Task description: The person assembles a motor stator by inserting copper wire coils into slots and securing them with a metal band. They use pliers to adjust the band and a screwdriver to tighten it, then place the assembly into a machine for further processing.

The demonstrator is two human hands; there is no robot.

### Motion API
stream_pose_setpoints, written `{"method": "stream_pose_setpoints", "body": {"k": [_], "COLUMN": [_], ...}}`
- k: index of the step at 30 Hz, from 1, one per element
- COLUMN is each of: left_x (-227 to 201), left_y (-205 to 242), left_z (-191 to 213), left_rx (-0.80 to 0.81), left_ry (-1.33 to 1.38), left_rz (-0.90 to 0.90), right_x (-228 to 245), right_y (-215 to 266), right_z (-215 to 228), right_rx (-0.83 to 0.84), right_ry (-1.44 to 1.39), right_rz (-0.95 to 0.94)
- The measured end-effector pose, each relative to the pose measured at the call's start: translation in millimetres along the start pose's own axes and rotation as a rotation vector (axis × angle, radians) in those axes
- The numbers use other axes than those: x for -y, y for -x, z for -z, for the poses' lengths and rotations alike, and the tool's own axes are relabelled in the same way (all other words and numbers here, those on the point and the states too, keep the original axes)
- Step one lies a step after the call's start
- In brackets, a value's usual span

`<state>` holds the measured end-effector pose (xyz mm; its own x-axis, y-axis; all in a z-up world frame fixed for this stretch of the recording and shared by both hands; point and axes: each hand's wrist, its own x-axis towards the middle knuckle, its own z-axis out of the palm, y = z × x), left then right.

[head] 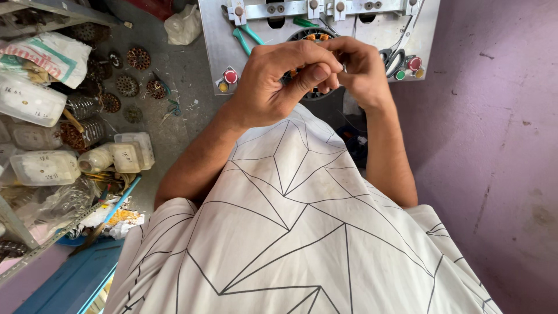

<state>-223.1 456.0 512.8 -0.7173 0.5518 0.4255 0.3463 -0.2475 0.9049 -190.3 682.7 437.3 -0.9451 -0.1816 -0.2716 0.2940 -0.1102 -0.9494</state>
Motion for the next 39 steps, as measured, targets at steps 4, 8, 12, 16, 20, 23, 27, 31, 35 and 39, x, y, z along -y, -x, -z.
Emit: {"method": "stream_pose_setpoints", "body": {"k": [4,8,12,16,20,23,27,31,35,39], "left_x": [-1.1,-3.5,-9.1,-16.8,-22.5,-8.5,34.7,91.5,125.0,112.6], "left_y": [-5.8,-4.3,8.1,22.2,32.4,30.8,14.7,-2.4,9.7,24.2], "left_z": [-3.2,-6.7,-10.1,-8.4,32.8,40.1,-0.7,-48.9,-53.9,-50.7], "left_rx": [0.008,0.006,0.055,0.38,0.512,0.012,-0.059,0.26,0.11,-0.073], "left_ry": [0.002,0.004,-0.089,-0.078,0.216,0.042,-0.872,-1.009,-0.946,-0.832], "left_rz": [-0.017,-0.03,0.064,0.327,0.432,0.421,0.148,0.43,0.364,0.354], "right_x": [20.5,48.7,78.4,92.0,79.5,61.4,46.6,40.3,31.0,4.4], "right_y": [28.1,66.4,96.0,99.5,98.4,101.2,99.3,90.0,88.0,73.4], "right_z": [4.3,2.7,-8.0,-3.5,25.9,39.6,45.8,53.1,66.4,81.6], "right_rx": [-0.022,0.053,0.186,0.415,0.164,-0.091,-0.243,-0.271,-0.292,-0.217], "right_ry": [-0.41,-0.3,-0.081,0.0,0.033,0.024,-0.03,0.062,0.112,-0.029], "right_rz": [0.192,0.394,0.612,0.746,0.722,0.624,0.45,0.365,0.314,0.237]}}
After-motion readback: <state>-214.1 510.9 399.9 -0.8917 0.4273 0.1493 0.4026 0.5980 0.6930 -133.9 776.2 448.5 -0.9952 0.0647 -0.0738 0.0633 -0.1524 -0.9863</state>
